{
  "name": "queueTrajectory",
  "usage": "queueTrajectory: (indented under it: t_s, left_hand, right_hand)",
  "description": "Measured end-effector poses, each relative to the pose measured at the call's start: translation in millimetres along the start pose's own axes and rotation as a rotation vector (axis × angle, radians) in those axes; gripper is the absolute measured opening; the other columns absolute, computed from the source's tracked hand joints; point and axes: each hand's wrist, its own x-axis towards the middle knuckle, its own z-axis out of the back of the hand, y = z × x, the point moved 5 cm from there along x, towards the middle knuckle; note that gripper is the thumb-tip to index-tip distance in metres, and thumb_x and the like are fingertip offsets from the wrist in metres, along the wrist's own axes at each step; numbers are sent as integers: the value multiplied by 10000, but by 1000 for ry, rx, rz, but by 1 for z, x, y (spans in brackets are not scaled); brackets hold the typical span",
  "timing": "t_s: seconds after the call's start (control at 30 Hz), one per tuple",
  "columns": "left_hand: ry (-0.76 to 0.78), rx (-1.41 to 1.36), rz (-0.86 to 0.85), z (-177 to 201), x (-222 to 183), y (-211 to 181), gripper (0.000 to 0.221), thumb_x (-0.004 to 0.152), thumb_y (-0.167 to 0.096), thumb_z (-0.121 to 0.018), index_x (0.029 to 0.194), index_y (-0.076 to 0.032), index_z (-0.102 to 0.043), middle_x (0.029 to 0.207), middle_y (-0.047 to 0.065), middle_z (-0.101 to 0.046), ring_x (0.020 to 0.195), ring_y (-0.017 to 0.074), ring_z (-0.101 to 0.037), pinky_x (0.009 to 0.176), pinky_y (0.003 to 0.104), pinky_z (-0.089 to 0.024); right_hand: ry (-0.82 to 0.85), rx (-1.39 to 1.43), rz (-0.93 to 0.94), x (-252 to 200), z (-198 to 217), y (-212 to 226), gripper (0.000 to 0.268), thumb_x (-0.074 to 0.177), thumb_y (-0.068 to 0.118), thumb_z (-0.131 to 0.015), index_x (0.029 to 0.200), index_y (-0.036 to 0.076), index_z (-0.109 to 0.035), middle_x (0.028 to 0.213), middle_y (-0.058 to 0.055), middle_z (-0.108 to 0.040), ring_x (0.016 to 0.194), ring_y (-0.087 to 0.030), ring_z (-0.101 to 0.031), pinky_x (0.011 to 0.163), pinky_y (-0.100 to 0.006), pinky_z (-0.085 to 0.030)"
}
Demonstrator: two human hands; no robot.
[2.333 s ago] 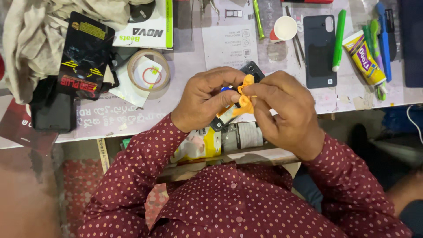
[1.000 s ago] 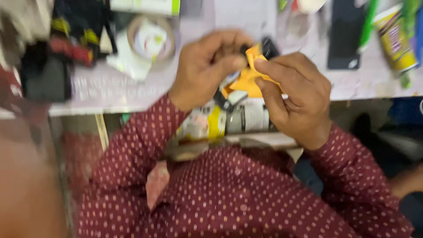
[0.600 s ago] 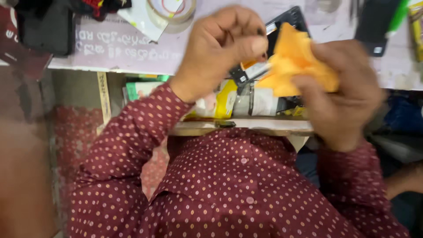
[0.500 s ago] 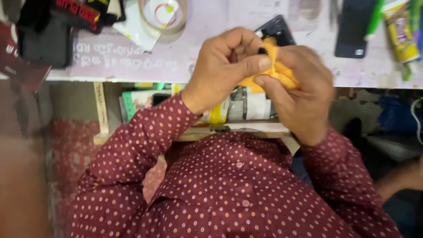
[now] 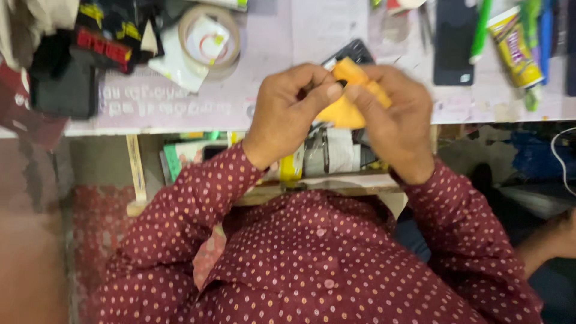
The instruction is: The person disassembles a smartphone, cleans the internal components with a cloth, and applies adhesive to the back cover. They handle the phone, a cloth, and an adhesive tube while working at a cluttered repair bench.
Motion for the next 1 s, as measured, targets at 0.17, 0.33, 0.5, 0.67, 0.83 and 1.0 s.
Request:
queueTrajectory:
  t_s: [0.17, 0.33, 0.5, 0.67, 0.83, 1.0]
  left_hand:
    - [-111, -37, -44, 23, -12, 10, 152, 1037, -160, -702, 1013, -11, -709, 835, -25, -680, 706, 71, -630, 655, 238, -540]
    - [-200, -142, -53, 80, -34, -6, 131, 1054, -129, -658, 1056, -7, -708, 916, 0, -711, 792, 91, -698, 754, 264, -597]
    - [-190, -238, -7, 81, -44, -12, 89, 1074, -45, -704, 1048, 24, -655, 927, 28, -680, 819, 97, -673, 803, 262, -605]
    - [-62, 0, 185, 53, -51, -7, 120, 977, -20, -716, 1084, 11, -671, 917, 6, -686, 796, 61, -610, 729, 216, -516]
    - [87, -67, 177, 7, -34, 2, 138, 989, -43, -722, 1105, 26, -696, 963, 12, -723, 858, 61, -643, 794, 215, -532]
    - [-31, -64, 191, -23, -19, 5, 214, 963, -39, -731, 1164, 28, -697, 996, 16, -732, 886, 57, -673, 816, 210, -558]
  right_hand:
    - [85, -102, -40, -14, -14, -5, 150, 1116, 33, -658, 1256, -19, -669, 1056, -117, -686, 945, -138, -647, 844, -233, -520]
    - [332, -179, 20, -33, -28, 31, 320, 957, 89, -768, 1238, 0, -643, 1106, -141, -708, 1007, -210, -700, 891, -315, -556]
    - [392, -278, 223, -45, -102, 14, 473, 917, 178, -797, 1316, 3, -614, 1201, -197, -707, 1015, -348, -700, 887, -419, -558]
    - [134, 133, -171, -60, -58, -11, 492, 896, 165, -786, 1309, 25, -558, 1045, -109, -706, 747, -127, -665, 668, -246, -540]
    - [-39, 198, -32, -48, -22, -5, 183, 1032, 52, -738, 1201, 32, -670, 1006, -65, -729, 827, -99, -713, 742, -222, -576]
    - [-261, -128, 95, -40, -2, -7, 233, 951, 15, -776, 1160, 35, -676, 1007, -89, -720, 834, -177, -718, 728, -278, -573]
